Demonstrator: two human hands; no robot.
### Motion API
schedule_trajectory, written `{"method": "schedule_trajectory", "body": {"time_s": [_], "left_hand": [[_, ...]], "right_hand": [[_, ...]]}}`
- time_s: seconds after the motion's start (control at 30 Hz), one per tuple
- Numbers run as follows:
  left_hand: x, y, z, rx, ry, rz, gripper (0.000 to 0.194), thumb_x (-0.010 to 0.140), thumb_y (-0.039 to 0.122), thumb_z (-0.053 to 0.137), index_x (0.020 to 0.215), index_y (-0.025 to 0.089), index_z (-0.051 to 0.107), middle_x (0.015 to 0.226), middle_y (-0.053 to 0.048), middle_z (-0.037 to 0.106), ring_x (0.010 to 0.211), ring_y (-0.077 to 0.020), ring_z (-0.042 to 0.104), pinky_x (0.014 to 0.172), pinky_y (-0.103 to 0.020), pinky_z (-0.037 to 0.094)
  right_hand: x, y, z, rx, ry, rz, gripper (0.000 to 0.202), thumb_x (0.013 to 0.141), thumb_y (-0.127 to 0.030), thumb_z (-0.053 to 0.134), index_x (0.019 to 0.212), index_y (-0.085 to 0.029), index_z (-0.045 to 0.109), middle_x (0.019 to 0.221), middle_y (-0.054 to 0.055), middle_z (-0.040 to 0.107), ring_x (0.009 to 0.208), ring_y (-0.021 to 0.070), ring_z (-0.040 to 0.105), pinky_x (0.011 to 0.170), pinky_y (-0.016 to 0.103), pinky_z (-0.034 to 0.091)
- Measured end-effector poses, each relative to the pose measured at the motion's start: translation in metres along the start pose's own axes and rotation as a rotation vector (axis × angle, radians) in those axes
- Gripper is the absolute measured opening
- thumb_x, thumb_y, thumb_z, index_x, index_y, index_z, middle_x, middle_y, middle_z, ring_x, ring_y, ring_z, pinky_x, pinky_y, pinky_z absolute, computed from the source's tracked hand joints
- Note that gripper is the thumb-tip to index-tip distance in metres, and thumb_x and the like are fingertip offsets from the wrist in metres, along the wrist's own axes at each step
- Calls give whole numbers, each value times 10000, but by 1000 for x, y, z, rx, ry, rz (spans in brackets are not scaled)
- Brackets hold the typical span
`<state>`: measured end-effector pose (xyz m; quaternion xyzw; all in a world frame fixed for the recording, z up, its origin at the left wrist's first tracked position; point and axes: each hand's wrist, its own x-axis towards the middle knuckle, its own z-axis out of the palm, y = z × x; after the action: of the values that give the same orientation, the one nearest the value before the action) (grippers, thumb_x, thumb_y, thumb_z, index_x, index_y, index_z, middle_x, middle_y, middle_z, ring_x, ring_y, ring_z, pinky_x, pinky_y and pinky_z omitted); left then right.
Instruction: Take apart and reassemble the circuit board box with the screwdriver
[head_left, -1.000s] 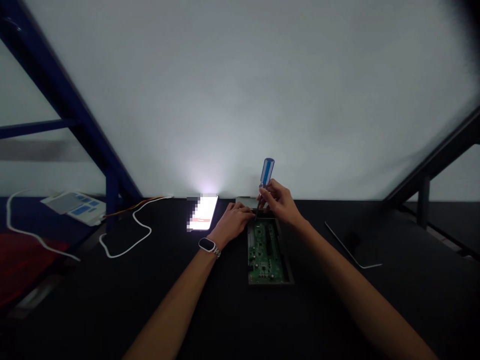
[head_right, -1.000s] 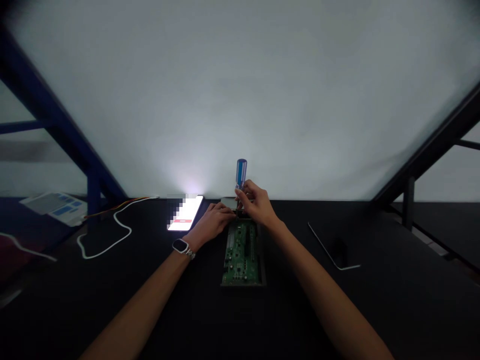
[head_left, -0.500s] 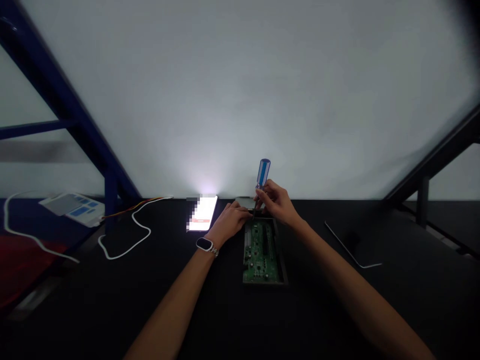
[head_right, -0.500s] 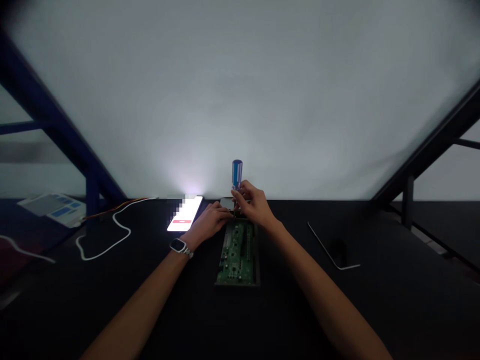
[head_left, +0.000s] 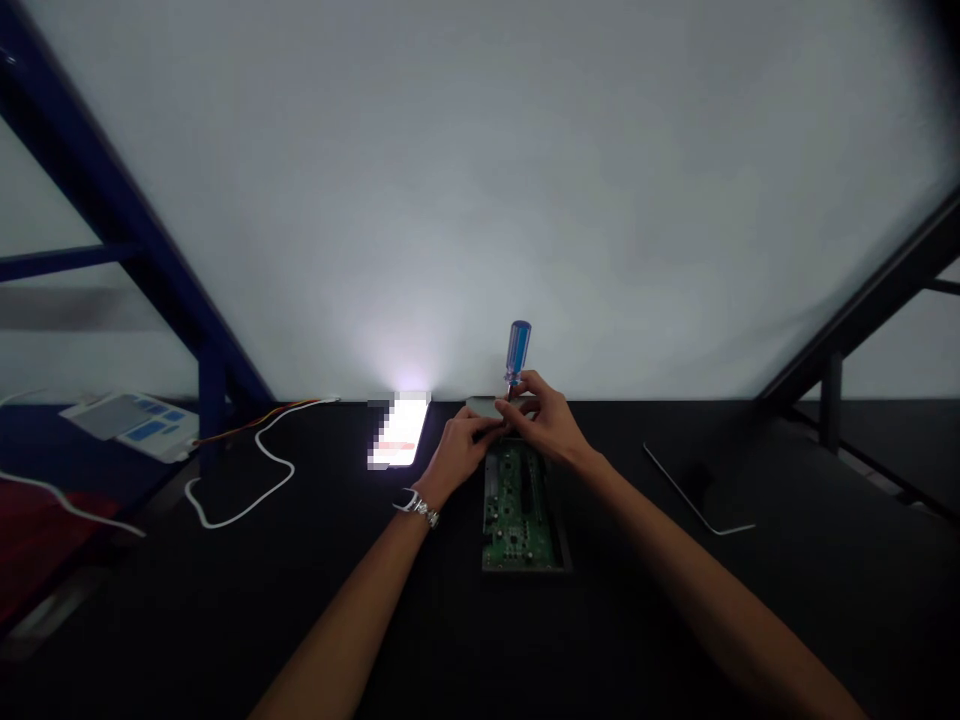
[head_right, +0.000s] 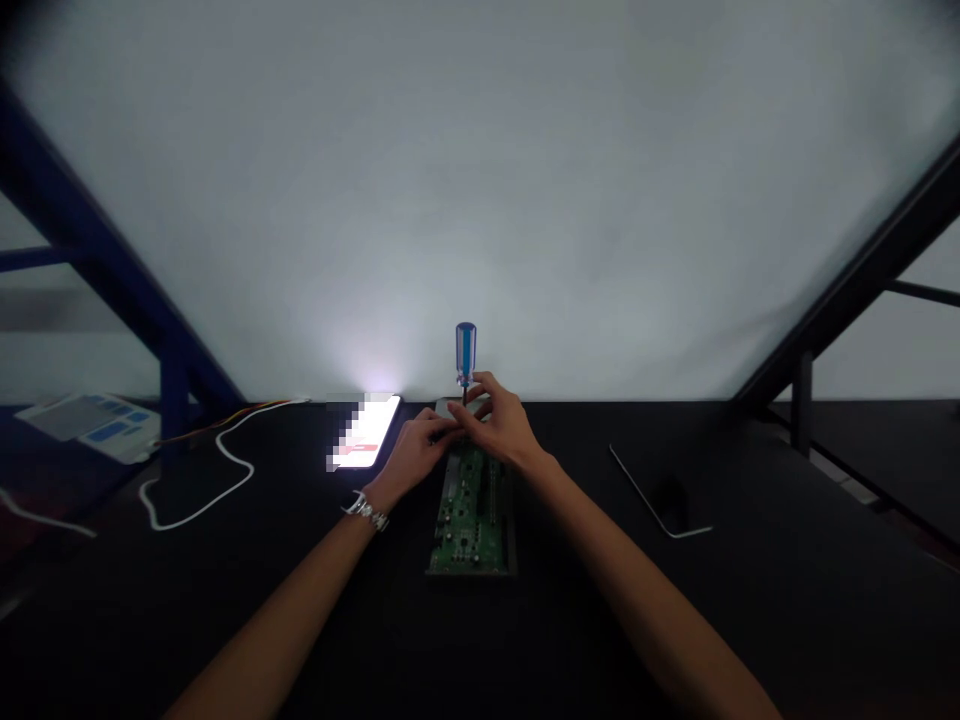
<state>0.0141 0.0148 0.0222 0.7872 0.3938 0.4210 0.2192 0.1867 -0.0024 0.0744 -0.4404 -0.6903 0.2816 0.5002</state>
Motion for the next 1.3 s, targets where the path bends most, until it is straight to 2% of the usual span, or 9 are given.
{"method": "schedule_trajectory", "body": {"time_s": [0.13,0.4,0.57,0.73,0.83,0.97,1.03,1.17,1.3], "left_hand": [[0,0,1,33,45,-4,175,853,303,676,995,239,755,800,-33,618,778,-175,597,734,-320,512],[-1,0,6,49,92,-40,162,828,326,705,934,219,764,816,-34,609,741,-160,604,714,-310,511],[1,3,5,34,72,-57,179,822,355,705,924,217,754,808,-42,628,815,-193,613,746,-332,518],[2,2,3,15,-26,-12,180,862,261,657,1024,238,730,913,-48,681,923,-217,583,833,-368,494],[2,1,3,0,-63,-13,170,883,245,622,1009,234,736,874,-42,659,855,-196,588,800,-340,486],[1,-1,6,0,-8,-44,151,880,290,623,893,198,742,791,-30,610,717,-160,574,707,-299,473],[0,-1,8,-12,25,-56,168,874,317,633,832,184,728,759,-24,604,710,-159,570,701,-295,469],[0,0,13,10,58,-94,186,847,354,668,787,182,704,746,-17,613,735,-173,575,710,-310,468],[0,3,13,47,70,-107,173,835,351,684,774,189,695,743,-24,622,800,-199,571,737,-328,472]], "right_hand": [[-3,6,5,-71,91,52,260,807,-452,653,900,-214,607,786,18,676,622,160,654,551,268,500],[2,1,12,-184,215,-21,227,813,-400,656,700,-207,616,695,20,686,657,172,638,685,312,497],[0,3,8,-145,157,-24,246,837,-421,627,799,-187,691,690,24,696,623,174,641,611,289,495],[0,3,6,-168,66,-46,219,880,-369,577,904,-201,716,797,46,739,709,201,691,663,321,532],[0,1,9,-140,32,-44,222,895,-334,555,991,-208,710,844,60,749,779,219,709,712,347,551],[-1,-3,13,-164,20,-26,252,881,-286,548,1086,-218,678,904,61,743,778,210,696,714,345,544],[-2,-4,14,-193,80,-24,223,844,-285,589,1038,-221,677,887,47,728,746,195,670,665,316,526],[-1,-1,16,-183,205,-14,163,785,-355,669,761,-198,630,693,8,652,621,150,575,575,266,455],[0,2,14,-155,169,11,262,811,-408,650,674,-188,606,589,-4,600,541,133,526,526,261,409]]}}
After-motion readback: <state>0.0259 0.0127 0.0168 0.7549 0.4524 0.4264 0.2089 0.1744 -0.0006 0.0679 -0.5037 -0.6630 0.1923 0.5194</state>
